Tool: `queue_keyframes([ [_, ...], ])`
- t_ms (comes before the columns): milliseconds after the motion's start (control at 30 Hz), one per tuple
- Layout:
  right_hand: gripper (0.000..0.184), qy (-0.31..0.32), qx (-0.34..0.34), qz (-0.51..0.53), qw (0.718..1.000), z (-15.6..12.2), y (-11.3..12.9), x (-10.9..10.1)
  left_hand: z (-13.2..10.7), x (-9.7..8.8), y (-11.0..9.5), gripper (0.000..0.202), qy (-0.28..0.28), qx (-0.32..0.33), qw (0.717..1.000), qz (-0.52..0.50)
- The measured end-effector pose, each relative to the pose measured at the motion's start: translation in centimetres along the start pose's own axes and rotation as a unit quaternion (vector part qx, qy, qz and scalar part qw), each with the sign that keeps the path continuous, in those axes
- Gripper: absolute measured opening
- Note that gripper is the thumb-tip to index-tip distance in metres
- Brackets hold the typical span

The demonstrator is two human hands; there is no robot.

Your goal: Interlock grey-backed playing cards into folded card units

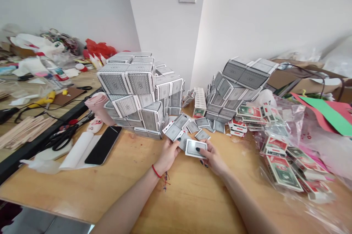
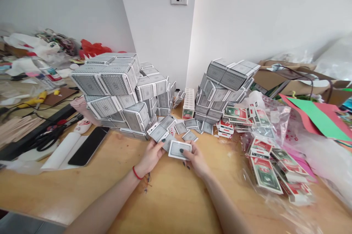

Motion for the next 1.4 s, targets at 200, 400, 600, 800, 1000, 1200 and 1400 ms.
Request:
queue_keyframes([
  [200, 0.031, -0.077, -0.046, -0.031, 0.995, 0.3, 0.5, -1.5, 0.2, -0.2, 0.8, 0.035, 0.01, -0.019, 0.999, 0.028],
  [400, 0.037, -0.112, -0.095, 0.004, 0.989, 0.3, 1.4, -2.3, 0.1, -0.7, 0.2, 0.037, -0.022, -0.001, 0.999, 0.049],
  [600, 0.049, -0.137, -0.085, -0.069, 0.985, 0.3, 1.2, -2.8, 0.2, -1.2, 0.4, 0.035, -0.05, 0.006, 0.996, 0.073],
  [800, 0.035, -0.044, -0.029, -0.073, 0.996, 0.3, -0.3, -0.4, 0.0, -1.5, 0.4, 0.031, -0.089, 0.057, 0.984, 0.14],
  [1000, 0.027, -0.049, -0.045, -0.149, 0.987, 0.5, -0.5, -0.6, -0.1, -0.5, -0.1, 0.029, -0.064, 0.073, 0.978, 0.185],
  [1200, 0.022, -0.111, -0.117, -0.269, 0.95, 0.3, 1.0, -1.5, -0.6, 0.9, 0.4, 0.03, 0.033, 0.052, 0.984, 0.166],
  [1400, 0.024, -0.143, -0.153, -0.299, 0.931, -0.1, 2.8, -2.4, -0.3, 0.3, 1.1, 0.032, 0.086, -0.046, 0.995, 0.026],
])
Point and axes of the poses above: each hand's wrist, its own z-axis towards the middle knuckle, its own x-axis out of the palm, y = z × x, the point moved 8 cm from there along z, towards the middle knuckle, and after that the axes turned 7 degrees about -x, right-handed, at the moved point
